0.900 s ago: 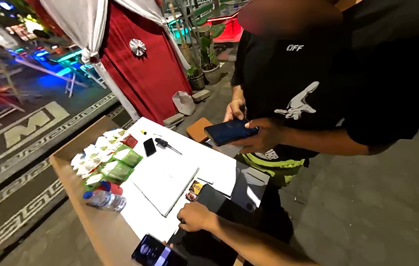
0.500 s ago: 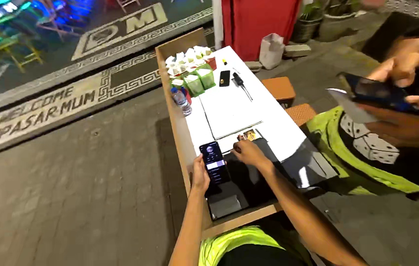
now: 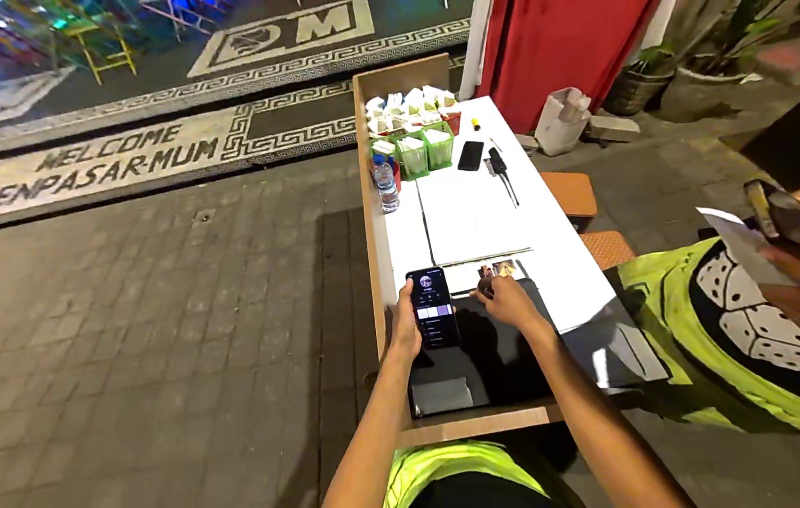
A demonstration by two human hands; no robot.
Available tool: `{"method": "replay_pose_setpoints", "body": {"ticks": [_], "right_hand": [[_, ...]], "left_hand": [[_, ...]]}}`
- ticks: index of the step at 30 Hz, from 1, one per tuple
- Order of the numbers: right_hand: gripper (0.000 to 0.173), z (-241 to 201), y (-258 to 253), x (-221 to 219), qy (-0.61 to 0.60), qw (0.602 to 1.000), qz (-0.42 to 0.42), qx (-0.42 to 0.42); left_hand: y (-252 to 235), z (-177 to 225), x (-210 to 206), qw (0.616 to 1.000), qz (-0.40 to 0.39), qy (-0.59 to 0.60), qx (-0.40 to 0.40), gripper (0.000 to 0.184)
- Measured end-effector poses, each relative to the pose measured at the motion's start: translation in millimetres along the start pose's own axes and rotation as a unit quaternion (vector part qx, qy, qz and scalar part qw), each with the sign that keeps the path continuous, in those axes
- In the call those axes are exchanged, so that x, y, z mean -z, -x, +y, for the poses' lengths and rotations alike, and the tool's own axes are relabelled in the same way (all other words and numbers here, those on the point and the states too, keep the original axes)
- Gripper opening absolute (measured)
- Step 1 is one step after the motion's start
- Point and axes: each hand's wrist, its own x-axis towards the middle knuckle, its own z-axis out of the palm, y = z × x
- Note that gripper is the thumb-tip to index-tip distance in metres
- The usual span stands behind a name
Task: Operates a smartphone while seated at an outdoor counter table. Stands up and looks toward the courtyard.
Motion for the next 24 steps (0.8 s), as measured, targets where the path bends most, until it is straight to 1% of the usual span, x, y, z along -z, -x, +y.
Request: {"method": "replay_pose_setpoints", "body": {"ticks": [1, 7, 11, 16, 20, 22, 24], "right_hand": [[0.036, 0, 2, -1, -0.003, 1.0, 0.0, -0.003], [0.038, -6, 5, 4, 0.0, 1.0, 0.011, 0.006], [0.037, -7, 5, 5, 0.002, 1.0, 0.016, 0.015], [0.036, -5, 4, 2, 0.008, 0.999, 0.027, 0.032], [0.038, -8, 4, 3, 0.02, 0.999, 0.019, 0.021], [0.039, -9, 4, 1, 0.021, 0.999, 0.023, 0.025], [0.039, -9, 5, -1, 0.022, 0.999, 0.035, 0.02]], "left_hand": [[2, -1, 1, 1.0, -0.006, -0.003, 0.0, 0.065], [7, 4, -2, 1.0, 0.011, -0.022, -0.013, 0.077], [8, 7, -1, 1.0, 0.002, -0.012, -0.027, 0.077], [6, 6, 2, 1.0, -0.001, -0.001, -0.019, 0.077], [9, 8, 3, 1.0, 0.001, 0.009, -0.017, 0.074], [9, 8, 5, 1.0, 0.013, 0.009, -0.02, 0.073], [6, 6, 10, 1.0, 0.005, 0.014, -0.016, 0.075]]}}
